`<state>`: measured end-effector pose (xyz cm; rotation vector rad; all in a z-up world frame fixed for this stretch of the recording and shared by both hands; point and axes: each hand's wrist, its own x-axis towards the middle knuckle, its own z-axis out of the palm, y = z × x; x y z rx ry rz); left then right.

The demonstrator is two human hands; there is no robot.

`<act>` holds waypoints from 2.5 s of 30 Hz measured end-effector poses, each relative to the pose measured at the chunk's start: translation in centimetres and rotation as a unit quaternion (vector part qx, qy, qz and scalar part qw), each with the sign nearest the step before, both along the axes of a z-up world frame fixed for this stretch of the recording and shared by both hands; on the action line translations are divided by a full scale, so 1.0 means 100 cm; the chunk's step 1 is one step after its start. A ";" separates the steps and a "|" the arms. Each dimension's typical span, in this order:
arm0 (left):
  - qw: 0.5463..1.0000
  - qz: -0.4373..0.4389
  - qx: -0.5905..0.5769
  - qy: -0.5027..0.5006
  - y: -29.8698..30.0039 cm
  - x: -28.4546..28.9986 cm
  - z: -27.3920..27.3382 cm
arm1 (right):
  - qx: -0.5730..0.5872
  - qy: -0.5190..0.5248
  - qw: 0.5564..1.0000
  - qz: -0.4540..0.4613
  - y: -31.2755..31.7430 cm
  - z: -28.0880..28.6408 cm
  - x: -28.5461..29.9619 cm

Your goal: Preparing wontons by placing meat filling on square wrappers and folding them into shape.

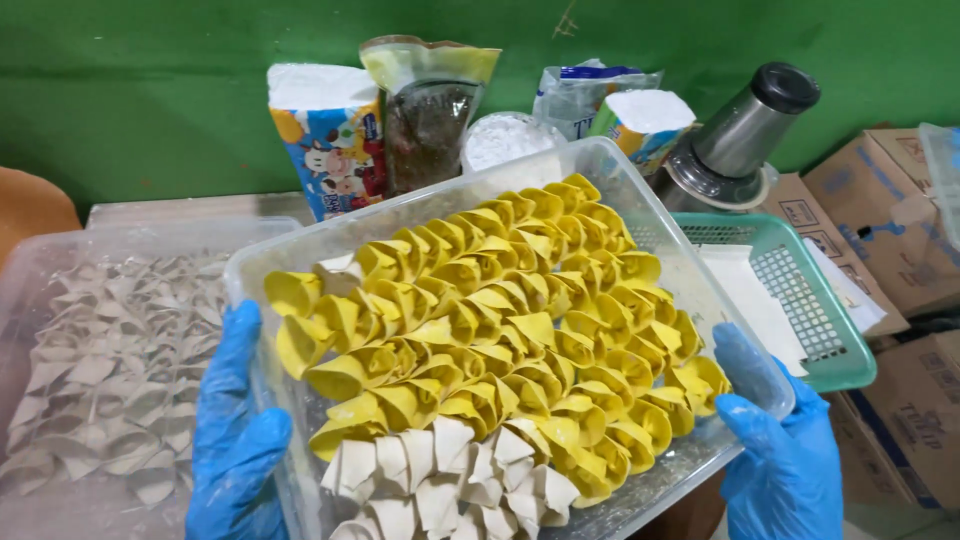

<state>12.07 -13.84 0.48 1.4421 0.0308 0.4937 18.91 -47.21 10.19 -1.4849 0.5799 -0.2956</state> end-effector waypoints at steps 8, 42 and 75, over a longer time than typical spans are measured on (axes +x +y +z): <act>0.980 -0.198 -0.012 0.022 -0.035 0.105 0.015 | -0.018 -0.051 0.997 -0.047 -0.072 -0.043 -0.014; 0.956 -0.253 -0.134 0.068 -0.095 0.221 -0.017 | -0.054 -0.040 0.997 -0.030 -0.147 -0.110 0.042; 0.941 -0.262 -0.074 0.199 -0.034 0.223 -0.007 | -0.493 0.086 0.657 0.563 0.057 -0.104 0.164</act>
